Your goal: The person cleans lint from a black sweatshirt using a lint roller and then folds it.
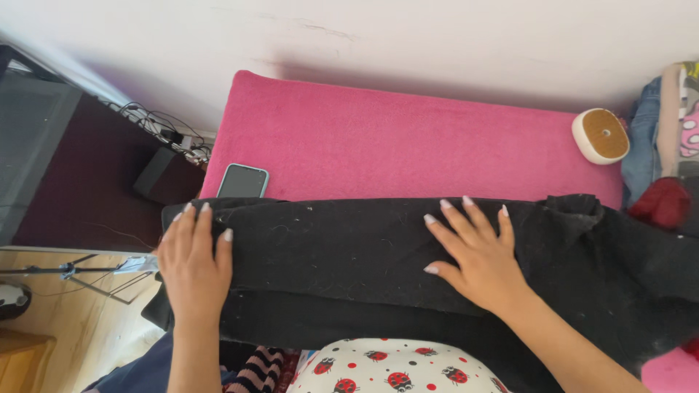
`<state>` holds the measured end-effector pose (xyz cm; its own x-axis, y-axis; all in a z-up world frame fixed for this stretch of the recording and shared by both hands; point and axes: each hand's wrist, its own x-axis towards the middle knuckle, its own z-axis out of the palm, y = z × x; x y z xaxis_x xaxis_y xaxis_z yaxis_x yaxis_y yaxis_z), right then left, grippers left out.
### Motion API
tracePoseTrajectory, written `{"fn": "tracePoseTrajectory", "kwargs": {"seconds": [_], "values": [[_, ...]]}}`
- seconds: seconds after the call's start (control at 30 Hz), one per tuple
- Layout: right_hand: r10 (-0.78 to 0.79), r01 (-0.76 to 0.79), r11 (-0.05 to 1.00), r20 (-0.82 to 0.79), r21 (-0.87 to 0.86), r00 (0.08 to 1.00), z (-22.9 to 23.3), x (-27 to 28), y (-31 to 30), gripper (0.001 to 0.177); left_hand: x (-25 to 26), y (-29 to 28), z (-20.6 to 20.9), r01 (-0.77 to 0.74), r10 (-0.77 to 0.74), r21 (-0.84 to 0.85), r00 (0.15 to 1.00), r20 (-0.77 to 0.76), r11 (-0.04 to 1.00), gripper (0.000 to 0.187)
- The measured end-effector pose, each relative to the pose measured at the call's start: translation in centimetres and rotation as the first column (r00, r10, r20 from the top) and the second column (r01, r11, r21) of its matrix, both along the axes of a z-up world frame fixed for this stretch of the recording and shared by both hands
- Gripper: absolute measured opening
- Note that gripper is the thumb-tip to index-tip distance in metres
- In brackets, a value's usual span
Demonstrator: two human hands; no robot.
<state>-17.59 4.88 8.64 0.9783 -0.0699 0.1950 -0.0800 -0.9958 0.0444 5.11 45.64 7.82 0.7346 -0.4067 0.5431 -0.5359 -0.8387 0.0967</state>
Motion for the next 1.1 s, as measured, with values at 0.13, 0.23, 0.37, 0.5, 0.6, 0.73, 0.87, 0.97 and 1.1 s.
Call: {"fn": "tracePoseTrajectory", "kwargs": {"seconds": [0.13, 0.23, 0.37, 0.5, 0.6, 0.73, 0.87, 0.97, 1.1], "values": [[-0.095, 0.062, 0.970, -0.132, -0.235, 0.987, -3.6, -1.9, -3.6, 0.083, 0.1, 0.0, -3.1, -0.122, 0.138, 0.156, 0.986, -0.097, 0.980, 0.055], [-0.276, 0.261, 0.939, -0.037, -0.222, 0.960, -0.6, -1.6, -9.4, 0.070, 0.2, 0.1, -3.3, -0.112, 0.128, 0.145, 0.986, -0.104, 0.983, 0.055], [-0.388, 0.412, 0.910, 0.238, -0.058, 0.891, 1.0, 0.6, -20.5, 0.075, 0.0, -0.2, -3.6, -0.124, 0.135, 0.131, 0.988, -0.080, 0.984, 0.054], [-0.576, 0.584, 0.812, 0.152, -0.008, 0.803, -1.9, 2.3, -27.4, 0.081, 0.1, -0.1, -3.8, -0.119, 0.123, 0.132, 0.992, -0.017, 0.984, 0.052], [-0.599, 0.616, 0.771, 0.144, -0.161, 0.788, -2.8, 2.7, -28.1, 0.083, 0.2, -0.1, -3.9, -0.113, 0.113, 0.127, 0.994, 0.002, 0.985, 0.053], [-0.479, 0.441, 0.875, 0.481, 0.198, 0.734, -0.4, 3.5, -25.0, 0.074, 0.8, 0.4, -3.8, -0.085, 0.100, 0.125, 0.987, -0.123, 0.989, 0.060], [-0.883, -0.334, -0.281, -0.106, 0.900, 0.458, 6.3, 6.5, -14.2, 0.025, 0.1, 0.5, -1.8, -0.109, 0.121, 0.094, 0.983, -0.141, 0.990, 0.062], [-0.640, -0.301, -0.632, -0.262, 0.714, 0.722, 6.6, 6.6, -6.0, 0.064, 0.4, 1.0, -0.8, -0.132, 0.100, -0.075, 0.938, -0.333, 0.988, 0.054], [-0.478, -0.192, -0.656, -0.204, 0.730, 0.854, 1.9, 10.8, 5.9, 0.061, 3.4, 2.6, -3.8, -0.138, 0.099, -0.171, 0.971, -0.216, 0.976, 0.050]]}}
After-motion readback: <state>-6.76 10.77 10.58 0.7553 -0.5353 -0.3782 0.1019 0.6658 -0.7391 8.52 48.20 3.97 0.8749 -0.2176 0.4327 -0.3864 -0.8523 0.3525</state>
